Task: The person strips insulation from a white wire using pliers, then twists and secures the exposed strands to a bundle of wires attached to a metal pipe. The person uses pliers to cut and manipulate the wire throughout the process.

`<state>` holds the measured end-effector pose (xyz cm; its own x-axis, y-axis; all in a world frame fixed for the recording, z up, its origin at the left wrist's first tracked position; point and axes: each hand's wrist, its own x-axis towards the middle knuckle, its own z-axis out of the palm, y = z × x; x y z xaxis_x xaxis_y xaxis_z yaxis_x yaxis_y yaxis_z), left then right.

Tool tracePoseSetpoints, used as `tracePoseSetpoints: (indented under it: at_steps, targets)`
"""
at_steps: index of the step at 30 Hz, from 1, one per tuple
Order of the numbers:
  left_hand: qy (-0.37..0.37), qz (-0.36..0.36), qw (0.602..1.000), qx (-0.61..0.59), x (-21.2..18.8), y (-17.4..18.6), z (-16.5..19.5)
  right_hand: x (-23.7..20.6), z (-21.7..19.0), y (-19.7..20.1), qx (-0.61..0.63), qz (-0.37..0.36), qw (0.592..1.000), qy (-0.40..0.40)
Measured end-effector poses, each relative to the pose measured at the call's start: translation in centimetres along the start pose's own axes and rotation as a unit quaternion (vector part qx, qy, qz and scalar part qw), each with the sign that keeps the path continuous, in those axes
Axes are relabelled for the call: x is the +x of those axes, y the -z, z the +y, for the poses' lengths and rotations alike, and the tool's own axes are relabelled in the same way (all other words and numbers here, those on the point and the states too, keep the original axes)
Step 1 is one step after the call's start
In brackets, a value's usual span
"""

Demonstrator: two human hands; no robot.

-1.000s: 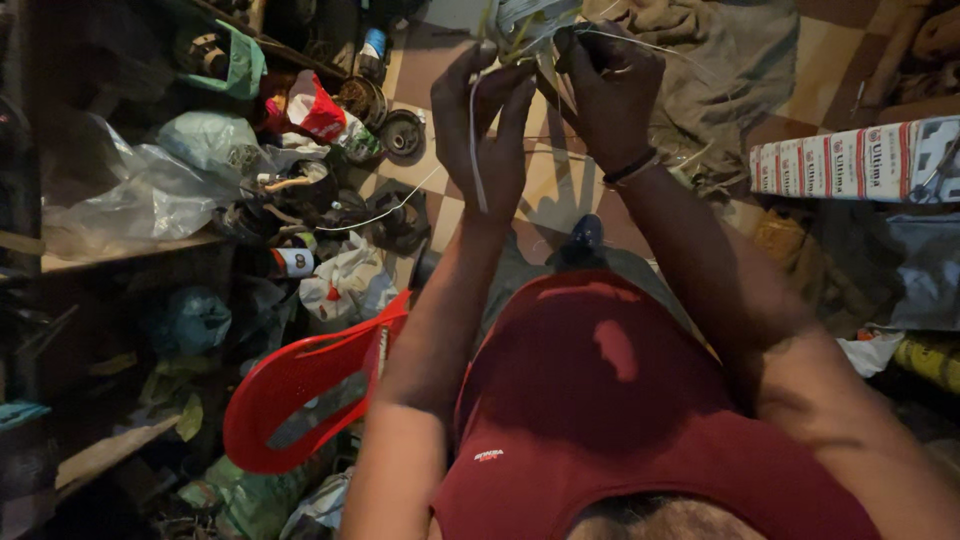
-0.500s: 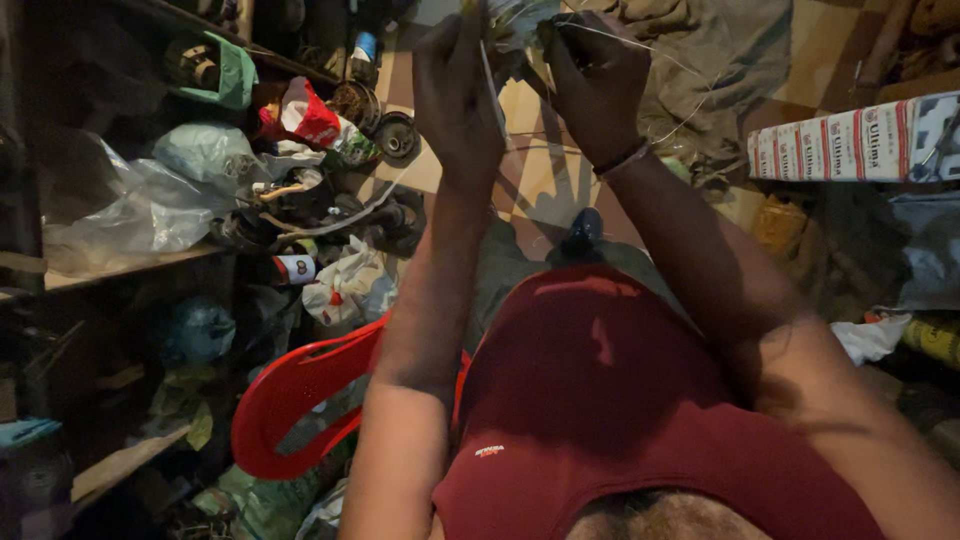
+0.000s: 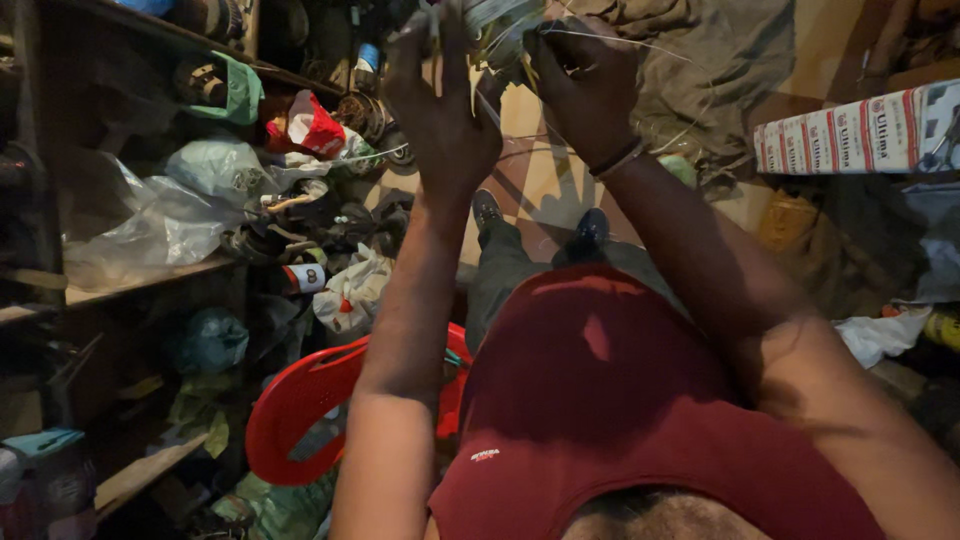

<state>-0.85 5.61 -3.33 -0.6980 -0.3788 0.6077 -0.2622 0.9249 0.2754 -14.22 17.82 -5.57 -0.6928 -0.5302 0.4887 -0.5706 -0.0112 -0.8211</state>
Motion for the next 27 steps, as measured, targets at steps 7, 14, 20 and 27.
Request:
tracePoseSetpoints:
  at_steps: [7, 14, 20, 27]
  targets:
    - [0.031, 0.086, 0.995, -0.050, 0.3, -1.1, 0.3, -0.2, -0.1, -0.5, 0.154, -0.019, 0.986, -0.055]
    - [-0.064, 0.041, 0.997, -0.013, 2.0, -0.7, -2.5, 0.0, 0.4, 0.2, 0.035, -0.027, 0.999, 0.006]
    - [-0.244, -0.053, 0.968, 0.008, 4.2, 0.4, -4.3, -0.2, 0.3, 1.5, -0.012, -0.081, 0.996, 0.046]
    - [-0.415, -0.078, 0.905, 0.060, 8.1, 0.1, -5.4, 0.4, 1.0, 2.2, 0.046, -0.064, 0.996, -0.030]
